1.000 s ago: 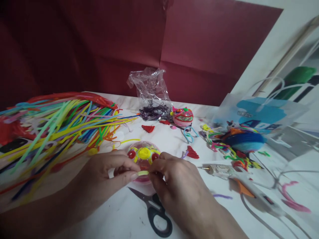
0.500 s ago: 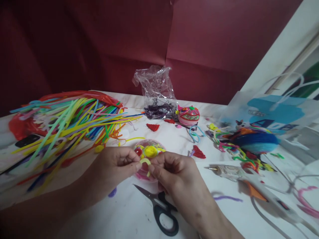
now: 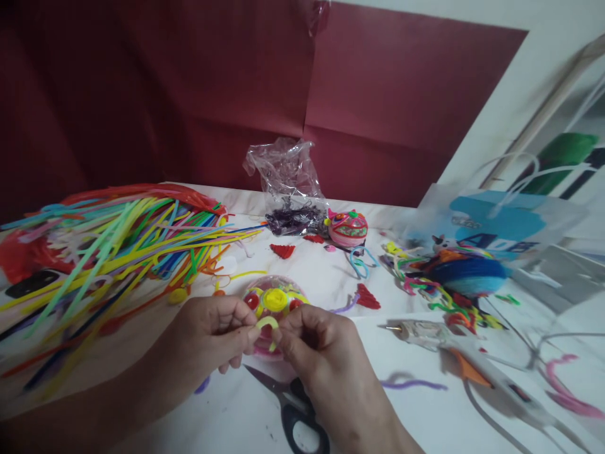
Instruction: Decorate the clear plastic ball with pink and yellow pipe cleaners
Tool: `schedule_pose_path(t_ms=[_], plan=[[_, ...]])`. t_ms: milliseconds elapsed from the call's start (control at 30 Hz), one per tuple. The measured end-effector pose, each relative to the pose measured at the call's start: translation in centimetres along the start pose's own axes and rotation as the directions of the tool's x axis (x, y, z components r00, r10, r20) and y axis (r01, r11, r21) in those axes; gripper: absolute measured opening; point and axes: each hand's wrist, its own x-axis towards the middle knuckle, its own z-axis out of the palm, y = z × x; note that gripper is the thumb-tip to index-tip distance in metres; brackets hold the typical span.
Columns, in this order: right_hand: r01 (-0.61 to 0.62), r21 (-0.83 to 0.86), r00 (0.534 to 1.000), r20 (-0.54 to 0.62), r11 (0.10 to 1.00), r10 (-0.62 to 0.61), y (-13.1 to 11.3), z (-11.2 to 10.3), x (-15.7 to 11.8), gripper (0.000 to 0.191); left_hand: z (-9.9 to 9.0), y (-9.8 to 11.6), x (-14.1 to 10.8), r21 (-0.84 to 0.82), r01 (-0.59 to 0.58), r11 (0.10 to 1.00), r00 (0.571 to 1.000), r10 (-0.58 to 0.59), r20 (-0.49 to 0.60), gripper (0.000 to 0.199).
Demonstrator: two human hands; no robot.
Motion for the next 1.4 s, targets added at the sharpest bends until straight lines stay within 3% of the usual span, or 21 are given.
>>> schedule_pose_path(t_ms=[333, 500, 867, 967, 1167, 1267, 1400], plan=[[0.097, -0.051, 0.995, -0.026, 0.994, -0.098, 1.0, -0.1, 0.1, 0.042, 0.1, 0.1, -0.3, -0.076, -0.037, 0.996, 0.998, 0.041, 0.042, 0.014], [0.068, -0.018, 0.998, -0.004, 0.998, -0.068, 1.3, -0.1, 0.0, 0.042, 0.1, 0.0, -0.3, -0.057, -0.052, 0.997, 0.998, 0.054, 0.022, 0.014], [-0.034, 0.036, 0.999, 0.025, 0.999, 0.033, 1.5, -0.4, -0.2, 0.042, 0.1, -0.4, -0.4, 0.151, -0.07, 0.986, 0.998, 0.071, -0.001, 0.016], [-0.072, -0.002, 0.992, 0.102, 0.997, 0.071, 1.0, -0.3, -0.3, 0.044, 0.1, -0.3, -0.7, 0.205, -0.089, 0.975, 0.996, 0.092, -0.001, 0.014], [0.087, -0.012, 0.974, 0.211, 0.996, -0.083, 1.6, -0.1, -0.8, 0.038, 0.2, 0.3, -1.8, 0.419, -0.176, 0.891, 0.984, 0.147, 0.1, 0.017], [0.057, 0.0, 0.98, 0.189, 0.998, -0.056, 1.6, -0.3, -1.0, 0.04, 0.2, 0.5, -2.0, 0.396, -0.191, 0.898, 0.98, 0.153, 0.125, 0.019], [0.029, -0.059, 0.987, 0.162, 0.998, -0.019, 1.1, -0.5, -1.4, 0.038, 0.3, 1.0, -2.0, 0.296, -0.112, 0.949, 0.991, 0.086, 0.099, 0.014]])
